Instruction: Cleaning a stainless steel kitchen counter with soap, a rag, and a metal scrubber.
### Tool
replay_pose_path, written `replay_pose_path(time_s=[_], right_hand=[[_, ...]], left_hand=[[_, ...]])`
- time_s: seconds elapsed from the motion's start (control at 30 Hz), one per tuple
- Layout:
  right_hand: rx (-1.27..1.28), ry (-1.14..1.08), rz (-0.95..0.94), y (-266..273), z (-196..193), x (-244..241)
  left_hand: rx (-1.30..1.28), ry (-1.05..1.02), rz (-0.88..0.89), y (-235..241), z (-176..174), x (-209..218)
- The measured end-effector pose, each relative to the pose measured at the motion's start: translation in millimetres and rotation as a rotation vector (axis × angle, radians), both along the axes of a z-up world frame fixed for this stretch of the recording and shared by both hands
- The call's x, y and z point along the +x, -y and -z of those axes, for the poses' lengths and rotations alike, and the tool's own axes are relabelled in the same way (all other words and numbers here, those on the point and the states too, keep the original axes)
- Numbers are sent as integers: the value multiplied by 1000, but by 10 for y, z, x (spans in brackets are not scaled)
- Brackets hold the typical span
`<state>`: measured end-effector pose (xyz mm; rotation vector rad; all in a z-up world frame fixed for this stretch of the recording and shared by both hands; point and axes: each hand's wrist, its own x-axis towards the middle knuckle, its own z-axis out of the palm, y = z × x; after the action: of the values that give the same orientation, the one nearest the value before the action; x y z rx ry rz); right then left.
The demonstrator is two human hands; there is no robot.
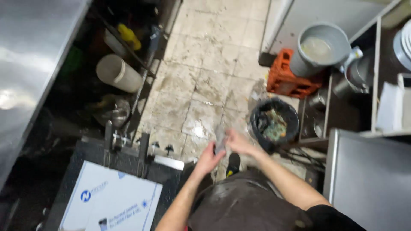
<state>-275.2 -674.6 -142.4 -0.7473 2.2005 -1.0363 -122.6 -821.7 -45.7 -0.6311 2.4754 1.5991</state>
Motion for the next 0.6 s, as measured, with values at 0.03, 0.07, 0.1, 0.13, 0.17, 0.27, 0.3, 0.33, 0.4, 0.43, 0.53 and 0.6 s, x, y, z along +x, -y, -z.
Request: replay_pose_path(time_s=[0.03, 0.07, 0.1, 0.13, 0.17, 0.27, 0.3, 0.33, 0.4, 0.43, 0.53, 0.6], right_hand=[[-13, -13, -9, 110, 16, -11], [-78, 83, -38, 194, 36, -14], [-142, 178, -68, 283, 64, -14], [-154, 165, -66, 365, 85, -101], [-138, 340, -97, 448, 105, -189], [-135, 578, -156, 616, 31, -432], [-126, 648, -193, 690, -2, -528], [-146, 627, -188, 734, 18, -659], [-194, 679, -302, 812, 87, -906], [-209, 658, -298, 868, 239, -1070], [-261, 749, -254, 936, 554, -1442], [-387, 765, -166, 1022, 474, -1836]], left_hand=[[-13, -13, -9, 54, 232, -22], [-125, -28, 47, 97, 470, -52], [-238, -41, 103, 150, 717, -83], [-251, -54, 107, 222, 749, -125], [-119, -49, 38, 293, 783, -168], [67, -24, -56, 480, 1011, -261], [139, 1, -100, 577, 1134, -307], [120, -18, -86, 654, 1461, -367], [520, -125, -120, 833, 2156, -503], [507, -140, -104, 988, 2208, -756], [800, -160, -2, 1314, 2322, -1363], [904, -67, 117, 1591, 2263, -1953]])
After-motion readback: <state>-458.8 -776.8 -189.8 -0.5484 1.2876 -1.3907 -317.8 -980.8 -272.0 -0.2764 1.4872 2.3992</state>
